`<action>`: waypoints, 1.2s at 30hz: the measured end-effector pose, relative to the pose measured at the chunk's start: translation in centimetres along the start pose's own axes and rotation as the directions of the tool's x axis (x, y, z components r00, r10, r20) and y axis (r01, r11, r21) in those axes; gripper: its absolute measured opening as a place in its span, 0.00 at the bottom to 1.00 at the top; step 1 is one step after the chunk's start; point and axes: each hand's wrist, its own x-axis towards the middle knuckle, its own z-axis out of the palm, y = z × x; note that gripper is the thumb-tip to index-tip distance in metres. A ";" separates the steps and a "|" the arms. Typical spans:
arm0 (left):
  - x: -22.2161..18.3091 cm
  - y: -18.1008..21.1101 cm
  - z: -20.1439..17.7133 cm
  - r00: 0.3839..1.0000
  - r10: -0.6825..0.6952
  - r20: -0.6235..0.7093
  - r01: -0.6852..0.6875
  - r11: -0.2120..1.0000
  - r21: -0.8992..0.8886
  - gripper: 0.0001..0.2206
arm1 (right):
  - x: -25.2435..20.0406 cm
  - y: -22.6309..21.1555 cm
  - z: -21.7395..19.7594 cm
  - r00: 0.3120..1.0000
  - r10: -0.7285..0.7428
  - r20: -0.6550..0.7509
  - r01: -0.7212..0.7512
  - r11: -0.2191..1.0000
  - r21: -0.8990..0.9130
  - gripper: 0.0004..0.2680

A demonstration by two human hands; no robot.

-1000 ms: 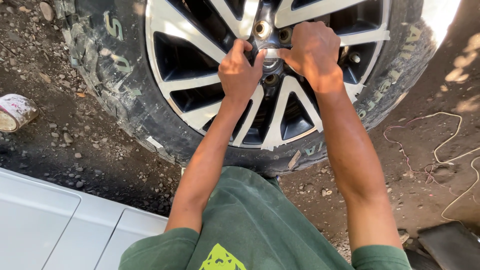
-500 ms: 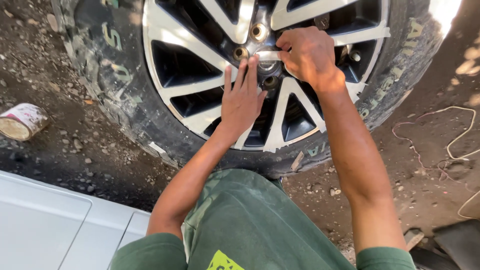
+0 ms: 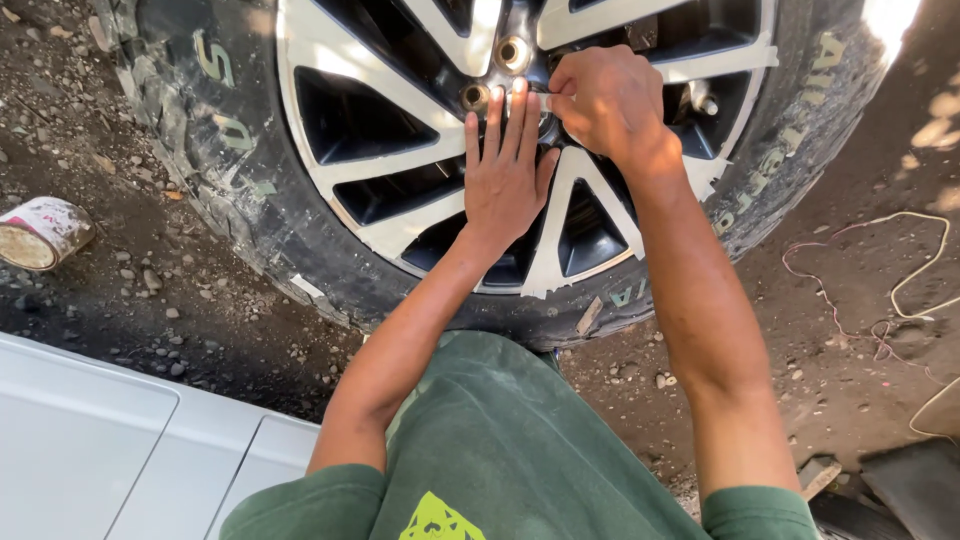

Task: Applying masking tape to a car wheel and center cap and trimming it precisely with a blade.

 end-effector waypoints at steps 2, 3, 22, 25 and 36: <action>0.3 0.1 0.1 1.000 -0.001 -0.006 0.001 1.000 0.012 0.32 | 0.5 -0.3 0.1 0.998 0.057 0.027 -0.056 0.998 -0.024 0.03; 0.3 0.3 0.1 1.000 -0.004 -0.006 0.004 1.000 0.019 0.32 | 0.5 -0.4 0.2 0.991 0.120 0.060 -0.117 0.992 -0.050 0.03; 0.8 -0.4 0.4 0.999 0.043 -0.032 -0.041 0.998 0.047 0.31 | -3.3 -2.1 -3.1 0.955 -0.090 -0.284 0.096 0.995 0.008 0.01; 0.7 -1.7 -0.5 0.993 0.053 -0.106 -0.048 0.998 0.050 0.27 | -3.4 -1.5 -3.3 0.969 -0.069 -0.237 0.089 0.993 0.075 0.01; -1.6 -0.2 -5.3 0.982 -0.096 -0.163 0.046 0.958 -0.282 0.23 | -5.4 -2.5 -4.0 0.998 -0.014 0.068 0.005 0.991 0.132 0.12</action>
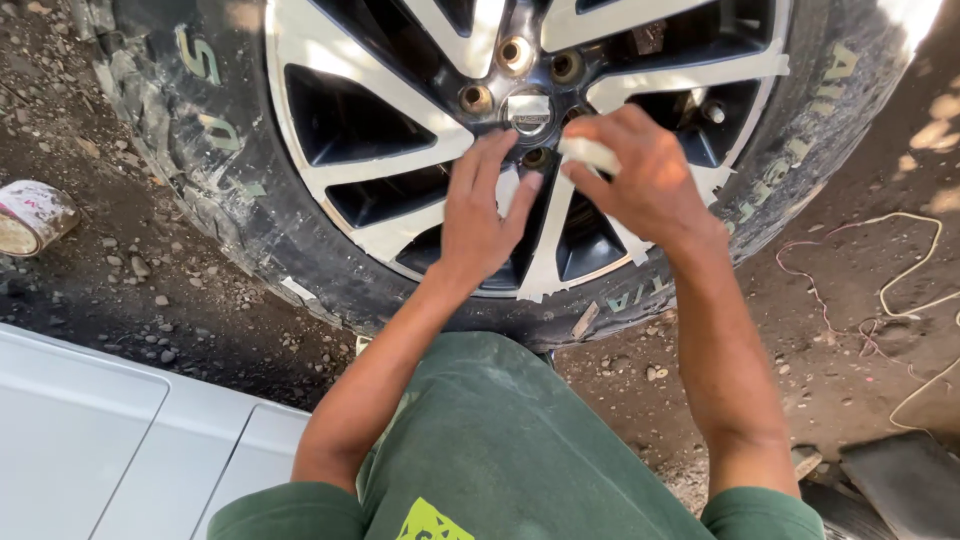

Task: Applying masking tape to a car wheel and center cap and trimming it precisely with a blade.

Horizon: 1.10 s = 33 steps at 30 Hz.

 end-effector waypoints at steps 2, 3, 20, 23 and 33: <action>-0.1 0.7 0.3 0.960 -0.243 0.140 0.278 0.887 -0.369 0.20 | -0.7 -0.4 1.0 0.997 0.018 0.074 -0.018 1.000 -0.004 0.12; 0.1 1.0 0.5 0.857 -0.383 0.344 0.513 0.579 -0.634 0.18 | -0.9 -0.5 1.4 0.990 0.028 0.136 -0.025 1.000 -0.017 0.13; 3.3 -1.5 2.5 0.939 -0.344 -0.022 0.312 0.877 -0.367 0.05 | 2.5 0.5 3.4 0.992 0.020 -0.121 -0.054 0.958 -0.283 0.10; 3.6 -1.5 3.2 0.948 -0.290 -0.131 0.257 0.940 -0.224 0.06 | 3.1 1.6 4.4 0.991 0.088 -0.099 -0.116 0.939 -0.325 0.10; 3.4 -2.3 3.5 0.947 -0.293 -0.131 0.253 0.933 -0.258 0.05 | 2.7 2.1 4.5 0.988 0.050 -0.145 -0.096 0.937 -0.337 0.10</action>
